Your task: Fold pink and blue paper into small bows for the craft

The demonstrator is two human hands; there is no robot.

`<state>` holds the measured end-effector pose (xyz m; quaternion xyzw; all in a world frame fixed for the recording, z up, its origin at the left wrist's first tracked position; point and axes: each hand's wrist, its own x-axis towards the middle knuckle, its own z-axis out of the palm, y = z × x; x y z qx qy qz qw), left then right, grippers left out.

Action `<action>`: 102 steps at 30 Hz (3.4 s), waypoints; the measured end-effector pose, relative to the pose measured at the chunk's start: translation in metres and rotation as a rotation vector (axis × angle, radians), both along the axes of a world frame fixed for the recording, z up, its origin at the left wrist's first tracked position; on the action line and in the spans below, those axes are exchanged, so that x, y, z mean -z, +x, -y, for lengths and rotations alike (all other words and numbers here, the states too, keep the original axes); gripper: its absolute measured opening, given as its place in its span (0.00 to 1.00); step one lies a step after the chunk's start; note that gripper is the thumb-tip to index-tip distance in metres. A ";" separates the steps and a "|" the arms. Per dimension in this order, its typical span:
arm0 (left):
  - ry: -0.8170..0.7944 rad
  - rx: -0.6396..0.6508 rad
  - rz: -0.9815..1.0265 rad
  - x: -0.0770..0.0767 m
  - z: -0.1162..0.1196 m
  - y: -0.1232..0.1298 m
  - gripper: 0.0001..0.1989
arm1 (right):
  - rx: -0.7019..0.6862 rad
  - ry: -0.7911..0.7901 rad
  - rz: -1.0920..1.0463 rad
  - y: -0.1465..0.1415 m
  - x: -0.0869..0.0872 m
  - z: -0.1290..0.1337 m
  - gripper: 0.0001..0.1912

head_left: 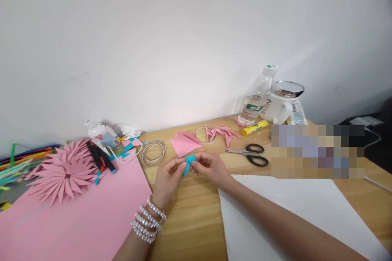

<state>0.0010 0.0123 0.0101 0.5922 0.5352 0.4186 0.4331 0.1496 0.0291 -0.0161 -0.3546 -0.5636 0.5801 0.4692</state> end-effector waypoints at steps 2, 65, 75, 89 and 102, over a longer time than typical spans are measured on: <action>-0.023 -0.004 -0.009 -0.001 0.001 0.000 0.09 | 0.003 0.010 0.009 0.000 -0.001 0.001 0.11; -0.027 -0.022 0.031 -0.002 0.006 0.006 0.08 | 0.104 0.162 0.154 -0.002 0.001 0.006 0.07; -0.057 -0.039 0.082 -0.002 0.002 0.002 0.10 | -0.002 0.225 0.123 0.002 -0.006 0.004 0.15; -0.138 0.109 0.113 -0.007 0.004 0.001 0.10 | -0.278 -0.219 -0.174 0.009 0.004 -0.006 0.12; -0.137 0.118 0.062 -0.010 0.005 0.001 0.12 | -0.249 -0.228 -0.124 0.013 0.005 -0.008 0.11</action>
